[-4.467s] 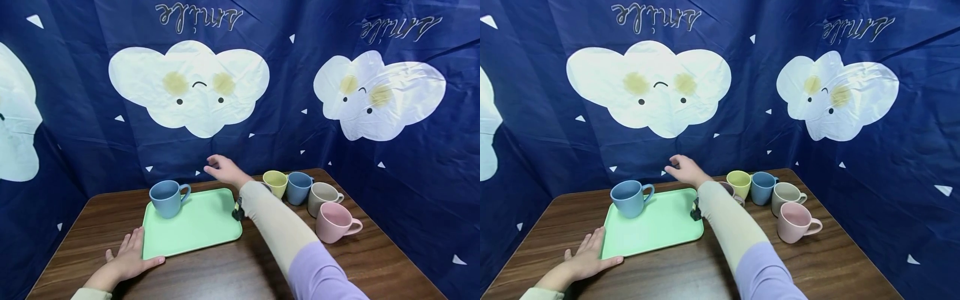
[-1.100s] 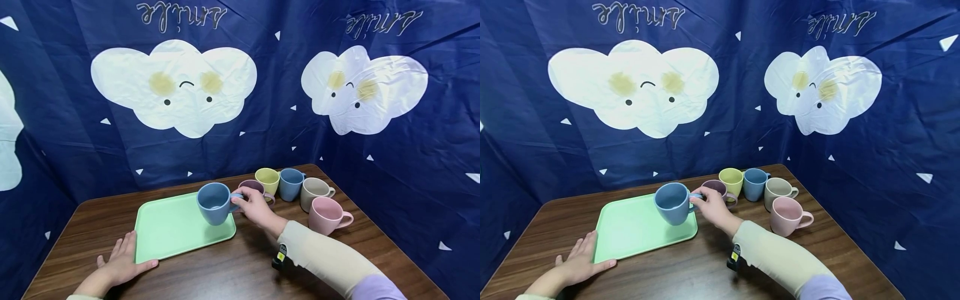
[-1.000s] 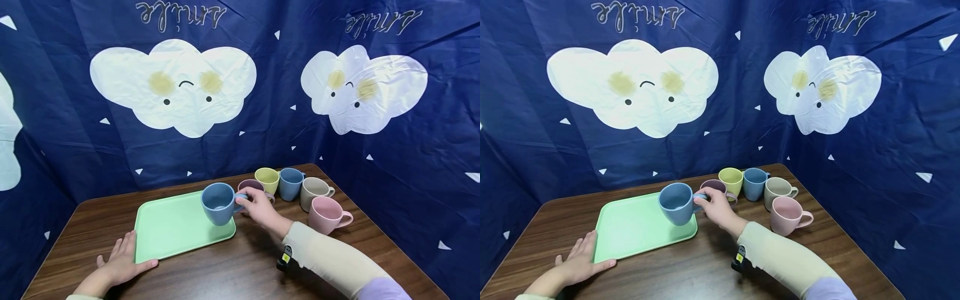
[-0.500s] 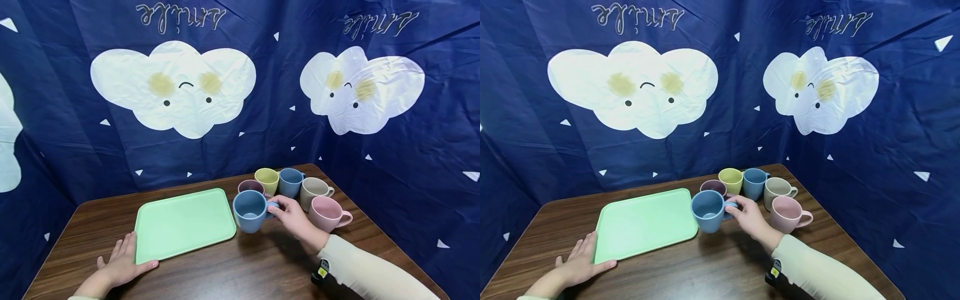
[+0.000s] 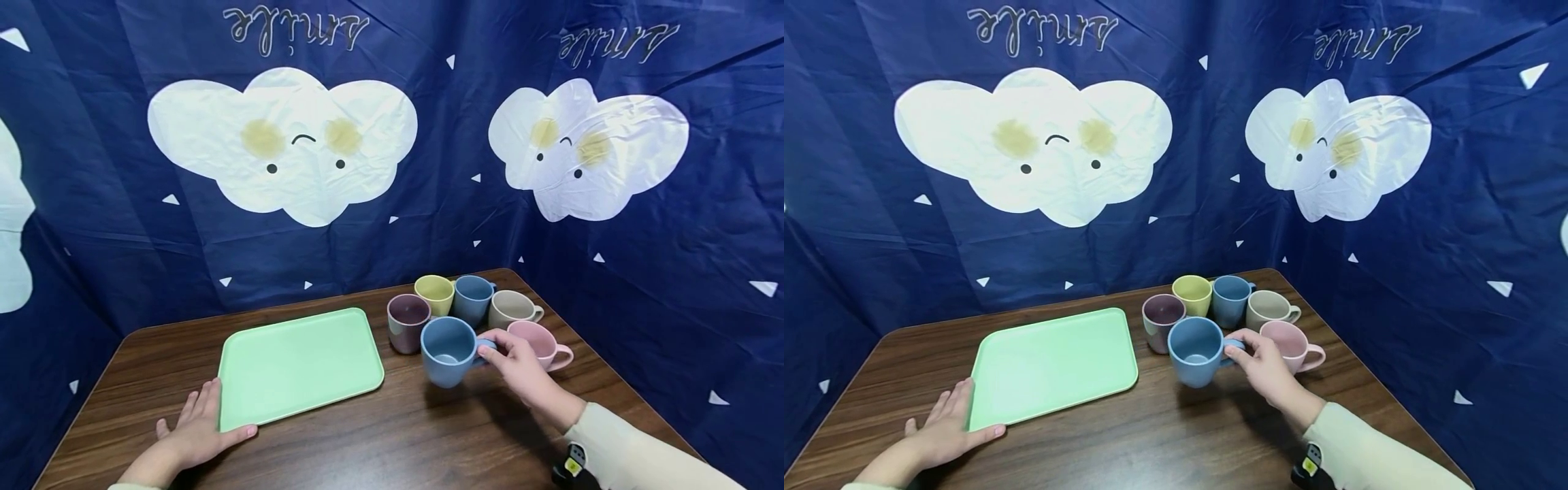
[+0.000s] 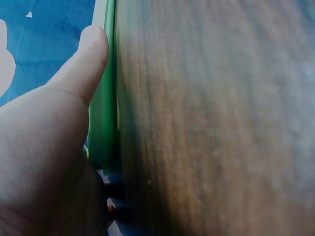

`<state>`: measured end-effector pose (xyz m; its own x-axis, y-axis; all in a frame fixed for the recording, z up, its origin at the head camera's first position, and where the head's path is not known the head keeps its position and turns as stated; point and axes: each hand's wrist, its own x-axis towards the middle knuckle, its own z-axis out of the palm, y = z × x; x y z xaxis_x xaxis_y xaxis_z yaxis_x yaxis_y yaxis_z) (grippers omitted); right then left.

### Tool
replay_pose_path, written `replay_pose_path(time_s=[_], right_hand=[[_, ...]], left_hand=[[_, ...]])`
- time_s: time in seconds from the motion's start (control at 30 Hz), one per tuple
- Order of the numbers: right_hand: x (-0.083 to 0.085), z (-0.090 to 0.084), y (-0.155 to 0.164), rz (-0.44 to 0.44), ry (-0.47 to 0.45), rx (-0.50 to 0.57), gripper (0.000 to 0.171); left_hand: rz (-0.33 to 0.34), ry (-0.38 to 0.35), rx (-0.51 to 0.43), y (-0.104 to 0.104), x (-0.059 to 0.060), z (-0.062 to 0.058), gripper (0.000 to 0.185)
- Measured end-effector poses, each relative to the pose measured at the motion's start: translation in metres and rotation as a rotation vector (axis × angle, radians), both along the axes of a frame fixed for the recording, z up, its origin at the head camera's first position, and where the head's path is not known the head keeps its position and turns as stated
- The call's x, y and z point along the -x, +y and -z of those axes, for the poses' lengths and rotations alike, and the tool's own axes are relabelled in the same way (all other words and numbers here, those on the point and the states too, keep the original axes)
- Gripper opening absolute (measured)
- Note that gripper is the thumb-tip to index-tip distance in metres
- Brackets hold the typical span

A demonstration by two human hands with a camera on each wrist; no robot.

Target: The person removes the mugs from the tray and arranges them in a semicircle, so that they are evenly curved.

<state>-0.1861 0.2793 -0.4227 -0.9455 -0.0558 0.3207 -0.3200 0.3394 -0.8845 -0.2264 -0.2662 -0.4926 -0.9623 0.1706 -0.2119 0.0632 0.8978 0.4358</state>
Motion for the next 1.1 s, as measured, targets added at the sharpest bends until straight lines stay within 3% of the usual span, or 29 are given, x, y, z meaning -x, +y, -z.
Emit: replay_pose_path(time_s=[0.27, 0.53, 0.77, 1.1], right_hand=[[-0.01, 0.004, 0.022, -0.05, -0.006, 0.06, 0.019], [-0.013, 0.014, 0.042, -0.238, -0.061, 0.165, 0.028], [-0.012, 0.021, 0.053, -0.348, -0.102, 0.209, 0.028], [-0.026, 0.029, 0.067, -0.338, -0.108, 0.236, 0.03]], left_hand=[[0.002, 0.001, 0.006, 0.001, 0.0, 0.001, 0.132], [0.004, 0.003, 0.008, 0.0, 0.0, 0.001, 0.132], [0.003, 0.027, 0.012, -0.003, 0.001, 0.0, 0.13], [0.004, 0.036, 0.021, -0.002, 0.001, 0.004, 0.132]])
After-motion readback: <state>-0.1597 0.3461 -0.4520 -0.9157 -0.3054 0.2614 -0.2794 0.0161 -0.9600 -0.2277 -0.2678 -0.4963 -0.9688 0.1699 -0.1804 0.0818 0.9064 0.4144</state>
